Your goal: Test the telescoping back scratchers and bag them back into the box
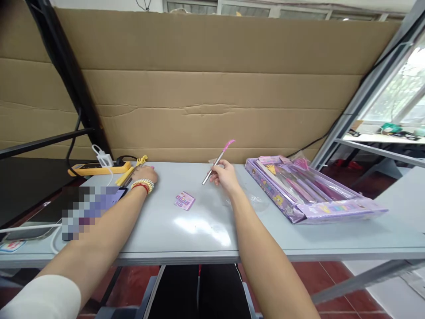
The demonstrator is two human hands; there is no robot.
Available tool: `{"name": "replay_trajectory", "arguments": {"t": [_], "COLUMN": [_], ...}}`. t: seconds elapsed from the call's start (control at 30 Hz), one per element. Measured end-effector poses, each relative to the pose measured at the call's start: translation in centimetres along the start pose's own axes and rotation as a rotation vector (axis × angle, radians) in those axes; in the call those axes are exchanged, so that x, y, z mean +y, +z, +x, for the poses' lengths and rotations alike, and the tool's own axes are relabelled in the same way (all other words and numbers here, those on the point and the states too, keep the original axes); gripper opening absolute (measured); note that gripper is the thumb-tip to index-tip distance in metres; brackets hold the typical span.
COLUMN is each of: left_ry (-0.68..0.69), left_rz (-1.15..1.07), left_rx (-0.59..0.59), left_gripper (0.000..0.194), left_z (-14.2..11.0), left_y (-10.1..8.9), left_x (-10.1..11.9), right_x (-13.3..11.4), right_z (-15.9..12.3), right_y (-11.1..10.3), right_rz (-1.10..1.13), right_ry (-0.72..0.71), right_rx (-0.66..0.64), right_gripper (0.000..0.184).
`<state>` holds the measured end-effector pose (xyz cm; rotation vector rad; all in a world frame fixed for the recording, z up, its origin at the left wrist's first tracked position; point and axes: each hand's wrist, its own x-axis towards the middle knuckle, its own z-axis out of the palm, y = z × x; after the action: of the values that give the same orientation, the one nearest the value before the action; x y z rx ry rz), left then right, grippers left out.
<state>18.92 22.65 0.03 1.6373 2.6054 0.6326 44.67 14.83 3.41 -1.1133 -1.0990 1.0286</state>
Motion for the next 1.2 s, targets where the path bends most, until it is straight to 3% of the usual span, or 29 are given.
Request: {"name": "replay_trajectory", "arguments": {"t": [0.13, 0.27, 0.33, 0.43, 0.57, 0.8, 1.2], "left_ry": [0.17, 0.544, 0.744, 0.891, 0.941, 0.902, 0.898], "left_rz": [0.028, -0.096, -0.226, -0.334, -0.323, -0.28, -0.226], "left_rx": [-0.123, -0.254, -0.26, -0.218, -0.16, -0.099, -0.082], "left_gripper": [0.042, 0.035, 0.03, 0.032, 0.035, 0.033, 0.034], "left_z": [-1.5, -4.3, -5.9, -7.8, -8.9, -8.9, -8.5], "left_y": [-1.2, -2.6, -3.0, -3.1, -2.8, -2.5, -2.4], "left_x": [1.0, 2.5, 2.9, 3.0, 2.9, 3.4, 3.3], "right_x": [0.2, 0.5, 0.5, 0.3, -0.1, 0.3, 1.2], "right_z": [0.0, 0.0, 0.2, 0.4, 0.4, 0.1, 0.4], "right_y": [0.0, -0.6, -1.2, -2.0, -2.4, -1.1, -0.7], "right_rz": [0.016, 0.104, 0.203, 0.346, 0.464, 0.437, 0.413], "right_ry": [0.017, 0.035, 0.021, 0.003, 0.033, 0.09, 0.046], "right_rx": [-0.013, 0.03, 0.078, 0.153, 0.198, 0.093, 0.021], "right_gripper": [0.019, 0.014, 0.014, 0.017, 0.019, 0.021, 0.015]}}
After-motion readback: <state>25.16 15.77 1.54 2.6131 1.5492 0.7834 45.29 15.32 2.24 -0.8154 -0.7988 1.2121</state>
